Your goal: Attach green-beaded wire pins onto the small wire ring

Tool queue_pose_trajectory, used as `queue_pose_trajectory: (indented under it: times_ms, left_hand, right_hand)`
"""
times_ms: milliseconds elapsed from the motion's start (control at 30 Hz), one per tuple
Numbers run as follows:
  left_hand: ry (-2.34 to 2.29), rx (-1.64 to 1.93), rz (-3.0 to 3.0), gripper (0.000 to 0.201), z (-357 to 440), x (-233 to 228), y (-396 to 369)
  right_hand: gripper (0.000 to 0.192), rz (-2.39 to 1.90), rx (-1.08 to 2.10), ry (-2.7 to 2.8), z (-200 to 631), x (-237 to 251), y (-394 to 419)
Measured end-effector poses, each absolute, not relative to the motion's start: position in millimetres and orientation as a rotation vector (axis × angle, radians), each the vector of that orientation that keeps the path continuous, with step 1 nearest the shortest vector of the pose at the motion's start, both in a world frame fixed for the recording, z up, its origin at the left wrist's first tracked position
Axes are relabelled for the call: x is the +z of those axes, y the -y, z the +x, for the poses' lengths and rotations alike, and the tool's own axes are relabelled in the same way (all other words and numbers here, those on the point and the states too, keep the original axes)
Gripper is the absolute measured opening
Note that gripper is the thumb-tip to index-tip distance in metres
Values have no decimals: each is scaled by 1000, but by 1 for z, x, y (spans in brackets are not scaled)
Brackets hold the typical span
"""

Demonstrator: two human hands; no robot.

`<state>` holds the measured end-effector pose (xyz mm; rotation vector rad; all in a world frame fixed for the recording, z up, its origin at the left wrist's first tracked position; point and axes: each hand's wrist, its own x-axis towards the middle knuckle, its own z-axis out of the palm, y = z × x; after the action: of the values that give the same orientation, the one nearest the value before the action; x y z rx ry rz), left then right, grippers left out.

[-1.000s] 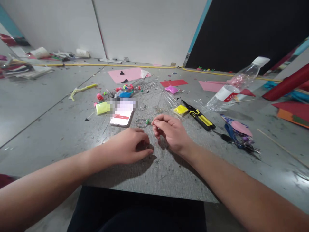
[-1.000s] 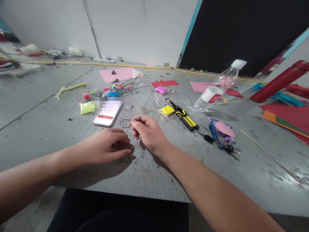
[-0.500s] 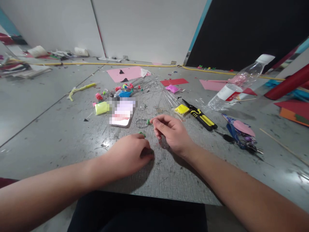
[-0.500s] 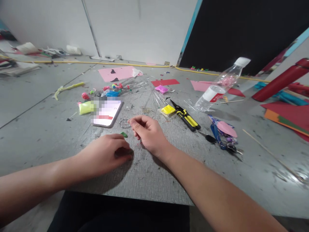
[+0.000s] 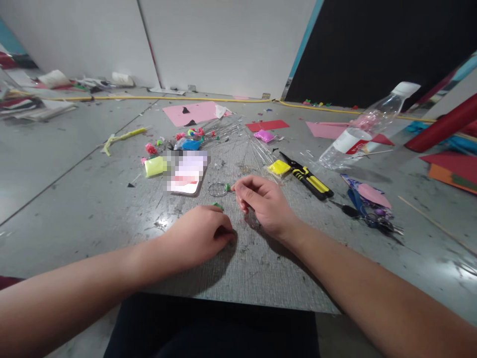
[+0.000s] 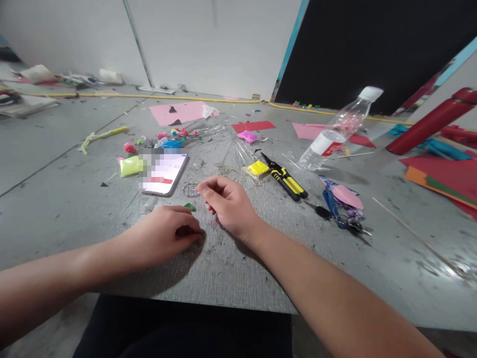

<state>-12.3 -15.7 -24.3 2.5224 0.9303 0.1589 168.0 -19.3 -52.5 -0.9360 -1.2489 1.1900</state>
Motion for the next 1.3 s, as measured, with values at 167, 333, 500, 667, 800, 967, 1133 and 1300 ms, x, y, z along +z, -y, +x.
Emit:
queue_pose_trajectory:
  times_ms: [167, 333, 500, 667, 800, 967, 1133, 1300]
  left_hand:
    - [-954, 144, 2470, 17, -12, -19, 14]
    - [-965, 94, 2486, 20, -14, -16, 11]
    - [-955, 51, 2522, 25, -17, -13, 9]
    - [-901, 41, 2537, 23, -15, -11, 11]
    - [-892, 42, 2538, 22, -13, -13, 14]
    - [-916, 106, 2582, 22, -13, -20, 16]
    - [-857, 155, 2584, 23, -13, -25, 16]
    - [-839, 167, 2571, 23, -13, -25, 15]
  right_hand:
    - [31, -869, 1216, 1283, 169, -55, 18]
    - [33, -838, 1290, 1272, 170, -56, 16]
    - [37, -862, 1287, 1280, 170, -54, 16]
    - [35, -873, 1268, 1300, 170, -54, 17]
    - [36, -901, 1246, 1307, 169, -52, 18]
    - [38, -923, 1263, 1304, 169, -50, 18]
    - [40, -934, 1274, 1309, 168, -50, 18]
    - [39, -941, 1272, 1319, 169, -51, 19]
